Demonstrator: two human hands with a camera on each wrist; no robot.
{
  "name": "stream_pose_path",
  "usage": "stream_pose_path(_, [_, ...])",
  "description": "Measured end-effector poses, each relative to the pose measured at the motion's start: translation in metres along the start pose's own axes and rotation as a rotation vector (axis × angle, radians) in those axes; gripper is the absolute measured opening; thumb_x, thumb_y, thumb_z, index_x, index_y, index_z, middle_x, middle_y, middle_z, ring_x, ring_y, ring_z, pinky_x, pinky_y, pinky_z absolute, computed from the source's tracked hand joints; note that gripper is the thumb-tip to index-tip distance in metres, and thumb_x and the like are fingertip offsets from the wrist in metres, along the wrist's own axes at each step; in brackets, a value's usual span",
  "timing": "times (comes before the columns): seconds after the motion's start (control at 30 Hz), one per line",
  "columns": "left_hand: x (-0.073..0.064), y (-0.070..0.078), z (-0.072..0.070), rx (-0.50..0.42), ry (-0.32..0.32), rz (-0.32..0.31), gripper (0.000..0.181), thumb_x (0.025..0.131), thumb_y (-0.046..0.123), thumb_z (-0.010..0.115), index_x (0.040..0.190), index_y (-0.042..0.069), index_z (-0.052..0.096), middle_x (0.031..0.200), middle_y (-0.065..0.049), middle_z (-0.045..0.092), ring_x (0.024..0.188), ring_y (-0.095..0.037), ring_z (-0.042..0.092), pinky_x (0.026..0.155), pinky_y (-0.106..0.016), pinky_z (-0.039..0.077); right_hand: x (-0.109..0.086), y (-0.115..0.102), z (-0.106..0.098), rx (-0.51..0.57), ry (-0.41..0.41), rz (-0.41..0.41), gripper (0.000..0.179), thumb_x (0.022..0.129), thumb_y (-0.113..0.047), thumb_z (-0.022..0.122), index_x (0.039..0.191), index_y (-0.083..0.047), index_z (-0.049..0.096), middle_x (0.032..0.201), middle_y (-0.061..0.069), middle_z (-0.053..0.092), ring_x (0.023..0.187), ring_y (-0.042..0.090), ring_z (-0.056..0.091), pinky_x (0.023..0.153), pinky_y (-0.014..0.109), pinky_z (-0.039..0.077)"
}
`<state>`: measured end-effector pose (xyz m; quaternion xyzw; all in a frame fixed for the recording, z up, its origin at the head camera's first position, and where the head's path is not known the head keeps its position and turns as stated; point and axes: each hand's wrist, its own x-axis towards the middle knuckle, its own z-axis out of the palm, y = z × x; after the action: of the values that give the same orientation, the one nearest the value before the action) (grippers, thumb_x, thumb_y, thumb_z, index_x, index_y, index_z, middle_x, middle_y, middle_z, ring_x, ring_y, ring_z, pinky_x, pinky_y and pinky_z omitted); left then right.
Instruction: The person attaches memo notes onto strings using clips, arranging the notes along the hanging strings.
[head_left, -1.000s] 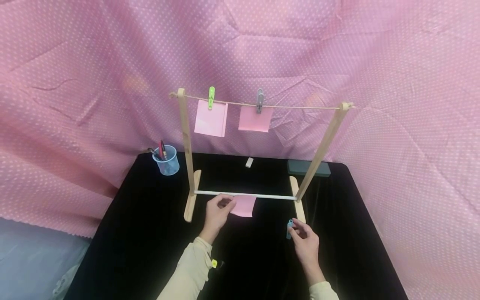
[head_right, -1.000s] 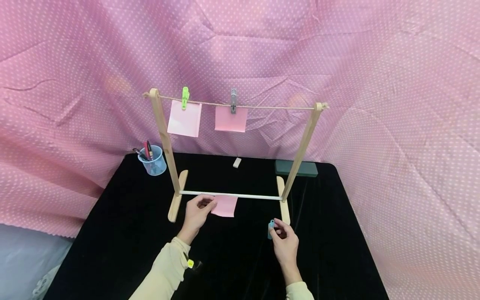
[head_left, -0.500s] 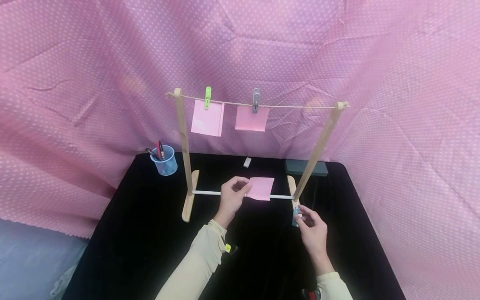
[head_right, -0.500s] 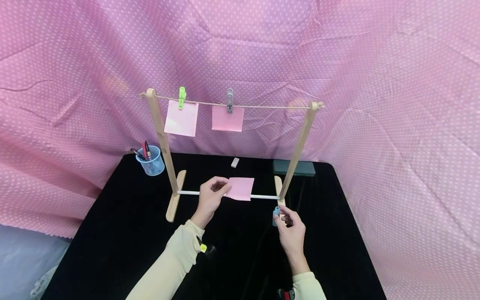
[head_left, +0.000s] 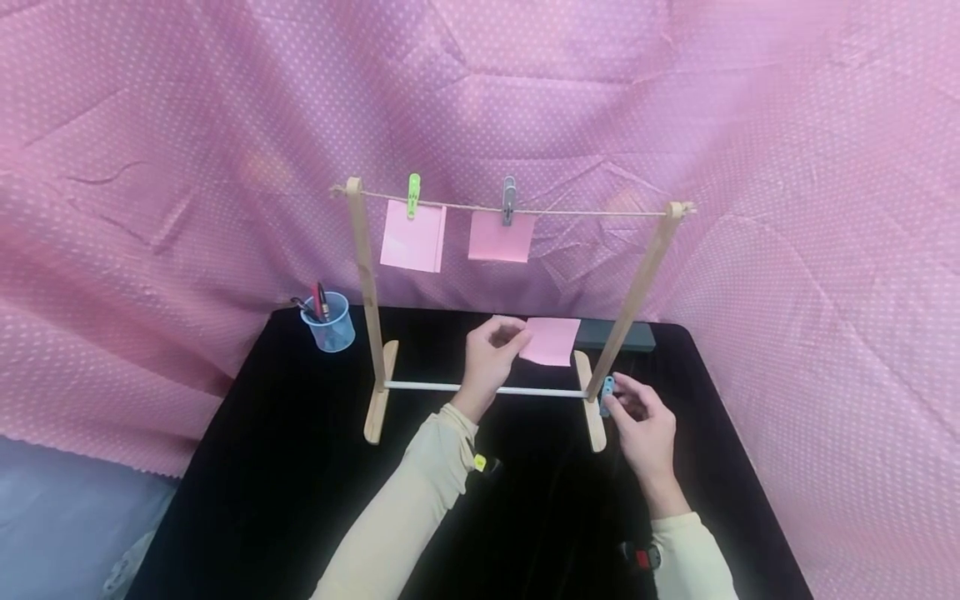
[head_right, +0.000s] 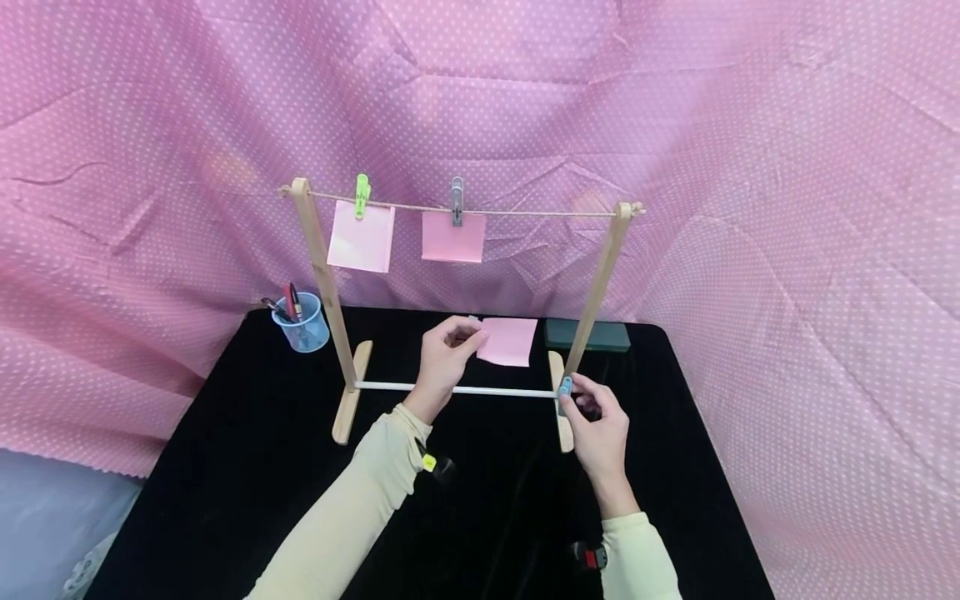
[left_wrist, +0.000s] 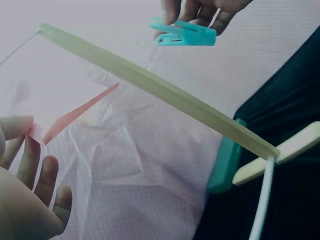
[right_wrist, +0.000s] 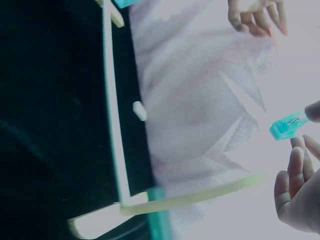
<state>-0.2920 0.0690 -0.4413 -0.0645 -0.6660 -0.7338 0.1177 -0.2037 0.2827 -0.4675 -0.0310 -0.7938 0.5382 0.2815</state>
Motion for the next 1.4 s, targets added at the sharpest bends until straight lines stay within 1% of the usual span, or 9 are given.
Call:
stream_pose_path(0.13, [0.007,0.011,0.009,0.011,-0.004,0.020,0.011,0.085,0.005,0.078,0.095,0.002,0.075,0.084,-0.015,0.071,0.074,-0.015,0.061,0.065,-0.019,0.046,0.012,-0.013,0.000,0.026,0.005,-0.017,0.030,0.082,0.009,0.076,0.112,0.003,0.074,0.095,0.016,0.071,0.075,-0.004,0.057,0.068,0.008,0.046])
stream_pose_path(0.27, [0.014,0.019,0.019,-0.003,-0.006,0.031,0.011,0.086,0.005,0.078,0.095,0.001,0.075,0.084,-0.015,0.071,0.075,-0.022,0.060,0.063,-0.017,0.046,0.020,-0.036,0.000,0.022,-0.004,-0.033,0.030,0.083,0.012,0.073,0.113,0.008,0.071,0.098,0.024,0.068,0.075,-0.005,0.056,0.069,0.009,0.046])
stream_pose_path(0.37, [0.019,0.024,0.026,-0.011,-0.001,0.042,0.012,0.086,0.005,0.078,0.096,0.000,0.074,0.084,-0.017,0.071,0.073,-0.014,0.060,0.062,-0.016,0.046,0.025,-0.057,0.000,0.022,-0.016,-0.056,0.030,0.083,0.014,0.071,0.113,0.012,0.069,0.099,0.028,0.067,0.076,-0.004,0.055,0.070,0.009,0.045])
stream_pose_path(0.5, [0.025,0.032,0.033,-0.007,0.009,0.026,0.014,0.086,0.007,0.078,0.098,0.000,0.074,0.090,-0.019,0.072,0.071,-0.003,0.058,0.064,-0.016,0.046,0.032,-0.073,0.000,0.047,-0.019,-0.085,0.030,0.083,0.014,0.071,0.112,0.013,0.069,0.095,0.014,0.069,0.077,-0.004,0.056,0.072,0.010,0.046])
stream_pose_path(0.67, [0.033,0.038,0.038,-0.035,0.029,0.006,0.013,0.086,0.006,0.077,0.097,-0.001,0.074,0.092,-0.018,0.072,0.072,-0.003,0.057,0.065,-0.016,0.046,0.041,-0.081,0.000,0.090,-0.021,-0.110,0.031,0.082,0.015,0.070,0.113,0.013,0.069,0.094,-0.005,0.066,0.079,-0.002,0.057,0.074,0.012,0.048])
stream_pose_path(0.77, [0.039,0.039,0.040,-0.073,0.045,0.005,0.013,0.085,0.003,0.077,0.097,-0.003,0.073,0.086,-0.014,0.072,0.071,-0.004,0.057,0.063,-0.016,0.046,0.046,-0.086,-0.001,0.095,-0.022,-0.126,0.032,0.082,0.015,0.070,0.114,0.013,0.068,0.095,-0.005,0.066,0.079,-0.002,0.058,0.074,0.012,0.048])
stream_pose_path(1.0, [0.056,0.041,0.046,-0.123,0.060,-0.022,0.016,0.085,0.002,0.076,0.098,-0.006,0.072,0.075,0.009,0.063,0.070,-0.003,0.054,0.061,-0.015,0.044,0.059,-0.098,-0.004,0.105,-0.018,-0.168,0.033,0.082,0.016,0.069,0.115,0.014,0.068,0.095,-0.011,0.065,0.080,-0.003,0.059,0.073,0.011,0.047])
stream_pose_path(1.23, [0.067,0.042,0.054,-0.208,0.062,-0.111,0.015,0.086,0.002,0.076,0.099,-0.005,0.072,0.072,0.012,0.063,0.068,-0.003,0.055,0.062,-0.017,0.044,0.068,-0.104,-0.005,0.113,-0.018,-0.197,0.033,0.083,0.017,0.067,0.116,0.016,0.066,0.095,-0.017,0.065,0.080,-0.002,0.059,0.076,0.013,0.048])
stream_pose_path(1.4, [0.071,0.045,0.059,-0.281,0.056,-0.157,0.011,0.087,0.000,0.074,0.097,-0.002,0.072,0.072,0.010,0.064,0.069,-0.005,0.056,0.063,-0.017,0.044,0.082,-0.096,-0.003,0.127,-0.011,-0.225,0.035,0.084,0.016,0.068,0.119,0.013,0.066,0.095,-0.016,0.064,0.082,-0.001,0.059,0.078,0.013,0.048])
